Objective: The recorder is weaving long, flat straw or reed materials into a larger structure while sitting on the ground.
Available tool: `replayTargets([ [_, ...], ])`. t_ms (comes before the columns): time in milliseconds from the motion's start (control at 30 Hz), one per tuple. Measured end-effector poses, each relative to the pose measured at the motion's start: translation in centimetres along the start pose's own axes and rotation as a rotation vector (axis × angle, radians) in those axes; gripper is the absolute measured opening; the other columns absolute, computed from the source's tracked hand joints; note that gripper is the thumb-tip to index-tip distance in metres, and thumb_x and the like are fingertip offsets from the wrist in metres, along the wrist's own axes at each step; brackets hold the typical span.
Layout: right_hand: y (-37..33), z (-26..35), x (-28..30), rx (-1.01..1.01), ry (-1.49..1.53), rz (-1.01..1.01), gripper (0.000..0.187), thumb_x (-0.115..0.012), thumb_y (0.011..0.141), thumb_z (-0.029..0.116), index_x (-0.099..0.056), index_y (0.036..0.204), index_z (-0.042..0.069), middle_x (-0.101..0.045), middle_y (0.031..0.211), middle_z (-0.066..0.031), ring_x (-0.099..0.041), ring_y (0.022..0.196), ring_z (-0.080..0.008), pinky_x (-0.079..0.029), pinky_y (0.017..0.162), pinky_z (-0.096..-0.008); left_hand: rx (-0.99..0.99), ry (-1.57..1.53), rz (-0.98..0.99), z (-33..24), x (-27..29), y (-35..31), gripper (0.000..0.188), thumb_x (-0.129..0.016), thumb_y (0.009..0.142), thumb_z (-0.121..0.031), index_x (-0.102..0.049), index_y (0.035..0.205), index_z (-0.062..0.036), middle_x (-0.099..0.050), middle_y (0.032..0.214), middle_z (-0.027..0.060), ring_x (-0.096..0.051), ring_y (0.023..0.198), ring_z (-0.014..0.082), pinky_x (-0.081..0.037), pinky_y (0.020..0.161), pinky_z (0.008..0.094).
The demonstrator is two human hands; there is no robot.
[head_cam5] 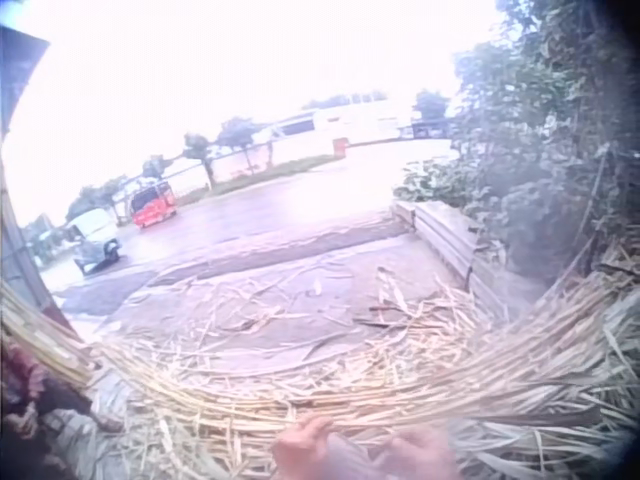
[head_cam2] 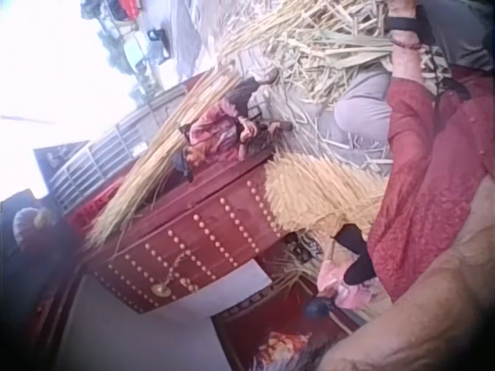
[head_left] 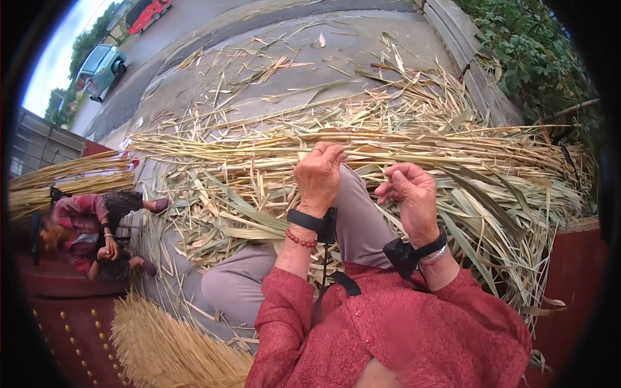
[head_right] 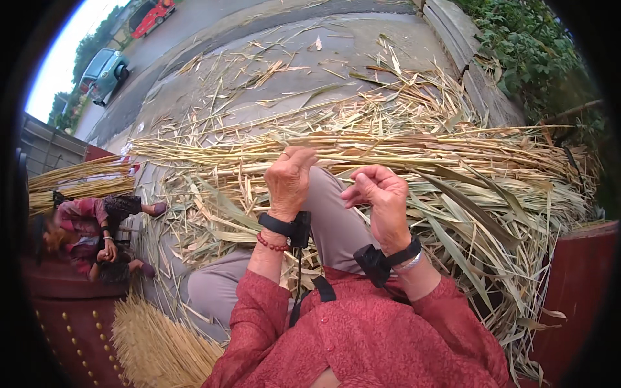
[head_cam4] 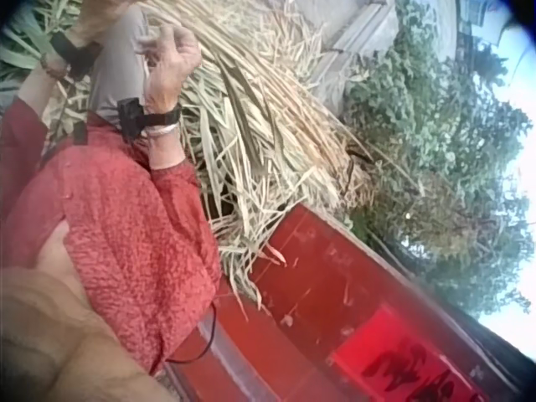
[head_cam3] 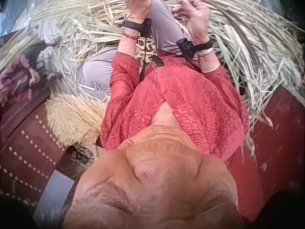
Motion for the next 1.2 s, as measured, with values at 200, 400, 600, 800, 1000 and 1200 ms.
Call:
replayTargets([
  [200, 0.3, 1.3, 1.7, 0.155, 0.042, -0.143, 0.015, -0.057, 0.085, 0.012, -0.058, 0.085, -0.004, -0.06, 0.066, -0.0098, -0.061, 0.056, -0.0176, -0.052, 0.05, -0.0272, -0.033, -0.001, -0.087, 0.3, 0.4, 0.1, 0.012, -0.066, 0.071, -0.006, -0.065, 0.082, -0.0086, -0.063, 0.077, 0.0064, -0.061, 0.067, 0.0229, -0.047, 0.057, 0.0296],
  [400, 0.7, 1.7, 1.6, 0.197, 0.056, -0.247, 0.013, -0.059, 0.085, 0.014, -0.058, 0.085, 0.001, -0.058, 0.066, -0.0077, -0.061, 0.054, -0.0188, -0.05, 0.046, -0.0267, -0.079, 0.011, -0.128, 0.4, 0.9, -0.2, 0.012, -0.068, 0.069, -0.008, -0.066, 0.081, -0.01, -0.063, 0.075, 0.0052, -0.06, 0.067, 0.0212, -0.046, 0.06, 0.0288],
  [600, 0.7, 1.8, 1.0, 0.286, 0.077, -0.245, 0.012, -0.057, 0.085, 0.011, -0.056, 0.086, -0.001, -0.06, 0.072, -0.0097, -0.063, 0.061, -0.0201, -0.053, 0.052, -0.0282, -0.208, 0.123, -0.074, -0.7, 1.8, 0.7, 0.013, -0.069, 0.068, -0.014, -0.066, 0.081, -0.0123, -0.064, 0.075, 0.0022, -0.059, 0.074, 0.0191, -0.041, 0.076, 0.0328],
  [800, 0.9, 1.8, 0.6, 0.346, 0.077, -0.145, 0.01, -0.055, 0.085, 0.008, -0.056, 0.088, -0.002, -0.062, 0.075, -0.0118, -0.063, 0.062, -0.0198, -0.054, 0.054, -0.0282, -0.245, -0.185, 0.136, -3.8, 0.8, 1.6, 0.016, -0.069, 0.068, -0.013, -0.065, 0.083, -0.0114, -0.064, 0.076, 0.0028, -0.058, 0.072, 0.0209, -0.041, 0.071, 0.033],
  [1000, 1.0, 2.1, 0.6, 0.374, 0.048, -0.113, 0.012, -0.055, 0.083, 0.002, -0.057, 0.093, -0.004, -0.062, 0.077, -0.0126, -0.063, 0.064, -0.0185, -0.054, 0.055, -0.027, -0.201, -0.279, 0.125, -4.7, -0.8, 1.7, 0.012, -0.068, 0.069, -0.01, -0.066, 0.081, -0.0076, -0.063, 0.074, 0.0069, -0.057, 0.067, 0.0228, -0.043, 0.058, 0.0307],
  [1200, 1.4, 1.8, 1.9, 0.308, 0.029, -0.097, 0.019, -0.051, 0.082, -0.004, -0.056, 0.101, -0.006, -0.062, 0.081, -0.0136, -0.063, 0.066, -0.0178, -0.053, 0.054, -0.026, -0.174, -0.32, 0.157, -4.0, -1.8, 1.8, 0.011, -0.066, 0.07, -0.007, -0.066, 0.081, -0.0057, -0.062, 0.071, 0.0088, -0.057, 0.062, 0.0242, -0.043, 0.058, 0.0316],
])
Point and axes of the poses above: each hand's wrist, its own y-axis towards the middle knuckle, its own x-axis out of the back of the hand, z = x × y, the point moved 4 cm from there along y, towards the middle knuckle
